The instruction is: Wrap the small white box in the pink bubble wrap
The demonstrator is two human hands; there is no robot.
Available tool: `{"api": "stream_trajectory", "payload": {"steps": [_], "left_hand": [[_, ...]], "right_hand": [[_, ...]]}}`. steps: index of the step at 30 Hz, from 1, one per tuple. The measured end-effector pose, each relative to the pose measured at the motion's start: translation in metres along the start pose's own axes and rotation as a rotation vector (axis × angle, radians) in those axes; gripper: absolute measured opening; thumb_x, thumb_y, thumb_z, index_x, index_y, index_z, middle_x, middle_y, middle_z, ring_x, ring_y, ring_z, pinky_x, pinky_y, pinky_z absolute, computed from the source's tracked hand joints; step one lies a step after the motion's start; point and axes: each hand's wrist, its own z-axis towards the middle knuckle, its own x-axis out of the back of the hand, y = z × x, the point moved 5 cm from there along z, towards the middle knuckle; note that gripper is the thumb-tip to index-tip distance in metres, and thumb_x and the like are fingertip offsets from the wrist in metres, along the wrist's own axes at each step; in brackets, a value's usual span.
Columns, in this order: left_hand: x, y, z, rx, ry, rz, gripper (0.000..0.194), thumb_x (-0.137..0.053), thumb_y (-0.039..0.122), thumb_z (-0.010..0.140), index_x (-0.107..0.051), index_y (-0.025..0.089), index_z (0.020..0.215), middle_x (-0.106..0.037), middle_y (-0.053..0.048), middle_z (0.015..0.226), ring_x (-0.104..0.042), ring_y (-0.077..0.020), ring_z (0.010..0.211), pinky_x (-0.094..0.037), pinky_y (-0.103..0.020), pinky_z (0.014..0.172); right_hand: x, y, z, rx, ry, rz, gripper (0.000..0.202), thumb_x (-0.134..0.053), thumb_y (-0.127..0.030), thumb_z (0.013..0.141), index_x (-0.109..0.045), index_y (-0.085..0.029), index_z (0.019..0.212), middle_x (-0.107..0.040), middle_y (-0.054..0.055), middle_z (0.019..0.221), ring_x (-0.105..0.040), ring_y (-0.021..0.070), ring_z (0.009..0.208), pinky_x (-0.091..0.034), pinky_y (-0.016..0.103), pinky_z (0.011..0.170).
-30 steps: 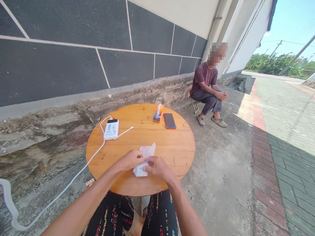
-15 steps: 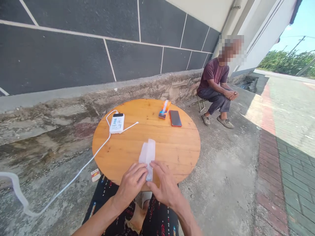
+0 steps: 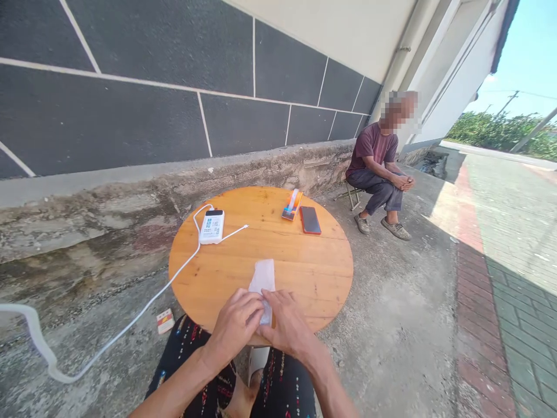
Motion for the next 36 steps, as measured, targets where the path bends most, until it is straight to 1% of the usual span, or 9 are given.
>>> {"api": "stream_trajectory", "payload": {"steps": [7, 12, 15, 21, 24, 28, 31, 34, 36], "left_hand": [[0.001, -0.004, 0.009, 0.01, -0.104, -0.051, 0.014, -0.05, 0.011, 0.083, -0.056, 0.019, 0.072, -0.061, -0.001, 0.084, -0.053, -0.0172, 0.086, -0.042, -0.031, 0.079], [-0.001, -0.009, 0.015, 0.069, -0.189, -0.121, 0.014, -0.047, 0.011, 0.081, -0.054, 0.019, 0.072, -0.059, 0.0, 0.082, -0.055, -0.0149, 0.082, -0.041, -0.026, 0.075], [-0.002, -0.012, 0.019, 0.091, -0.231, -0.146, 0.013, -0.047, 0.012, 0.08, -0.053, 0.019, 0.071, -0.058, 0.0, 0.08, -0.055, -0.0145, 0.08, -0.041, -0.025, 0.072], [-0.004, -0.013, 0.021, 0.118, -0.263, -0.177, 0.014, -0.045, 0.013, 0.079, -0.052, 0.019, 0.069, -0.057, 0.0, 0.079, -0.054, -0.0141, 0.078, -0.039, -0.024, 0.071], [-0.004, -0.012, 0.023, 0.122, -0.279, -0.199, 0.014, -0.045, 0.014, 0.079, -0.053, 0.019, 0.069, -0.058, 0.0, 0.079, -0.054, -0.0141, 0.078, -0.038, -0.024, 0.072], [0.0, -0.013, 0.03, 0.149, -0.31, -0.215, 0.014, -0.045, 0.016, 0.078, -0.054, 0.018, 0.068, -0.058, 0.0, 0.077, -0.053, -0.0144, 0.077, -0.037, -0.024, 0.071], [0.001, -0.018, 0.04, 0.2, -0.367, -0.22, 0.015, -0.045, 0.02, 0.078, -0.056, 0.017, 0.067, -0.057, 0.001, 0.071, -0.052, -0.0139, 0.072, -0.034, -0.023, 0.065], [-0.003, -0.027, 0.051, 0.252, -0.444, -0.257, 0.017, -0.045, 0.023, 0.076, -0.058, 0.016, 0.067, -0.055, 0.003, 0.064, -0.048, -0.0124, 0.064, -0.03, -0.023, 0.058], [-0.008, -0.035, 0.058, 0.272, -0.485, -0.29, 0.016, -0.045, 0.025, 0.074, -0.056, 0.016, 0.066, -0.052, 0.004, 0.062, -0.045, -0.0115, 0.061, -0.029, -0.022, 0.055]], "right_hand": [[-0.002, 0.003, -0.002, -0.035, 0.024, -0.012, 0.058, -0.065, -0.022, 0.072, -0.047, -0.015, 0.128, -0.06, 0.011, 0.118, -0.053, 0.0257, 0.105, -0.037, 0.04, 0.094], [-0.004, 0.01, -0.002, -0.023, 0.059, 0.053, 0.058, -0.067, -0.027, 0.075, -0.047, -0.015, 0.128, -0.061, 0.011, 0.116, -0.053, 0.0249, 0.102, -0.039, 0.039, 0.091], [-0.005, 0.01, -0.005, -0.018, 0.078, 0.075, 0.058, -0.068, -0.026, 0.074, -0.047, -0.018, 0.128, -0.061, 0.009, 0.114, -0.053, 0.0242, 0.102, -0.038, 0.039, 0.091], [-0.012, 0.007, -0.016, -0.07, 0.179, 0.065, 0.058, -0.064, -0.022, 0.077, -0.042, -0.016, 0.13, -0.055, 0.011, 0.125, -0.05, 0.026, 0.11, -0.036, 0.041, 0.094], [-0.013, 0.007, -0.018, -0.105, 0.213, 0.057, 0.052, -0.064, -0.021, 0.078, -0.045, -0.017, 0.126, -0.057, 0.011, 0.122, -0.051, 0.0259, 0.107, -0.036, 0.042, 0.093], [-0.01, 0.007, -0.015, -0.104, 0.195, 0.056, 0.041, -0.065, -0.027, 0.08, -0.053, -0.02, 0.119, -0.061, 0.008, 0.117, -0.053, 0.0259, 0.102, -0.037, 0.041, 0.09], [-0.004, 0.01, -0.008, -0.094, 0.172, 0.088, 0.037, -0.064, -0.033, 0.082, -0.056, -0.019, 0.116, -0.063, 0.008, 0.113, -0.055, 0.0251, 0.101, -0.037, 0.039, 0.09], [0.003, 0.016, 0.002, -0.104, 0.141, 0.141, 0.034, -0.063, -0.036, 0.083, -0.059, -0.02, 0.113, -0.066, 0.008, 0.106, -0.058, 0.0236, 0.096, -0.038, 0.034, 0.086], [0.007, 0.021, 0.012, -0.129, 0.091, 0.19, 0.029, -0.062, -0.036, 0.084, -0.063, -0.02, 0.107, -0.068, 0.006, 0.097, -0.061, 0.021, 0.087, -0.039, 0.029, 0.078]]}}
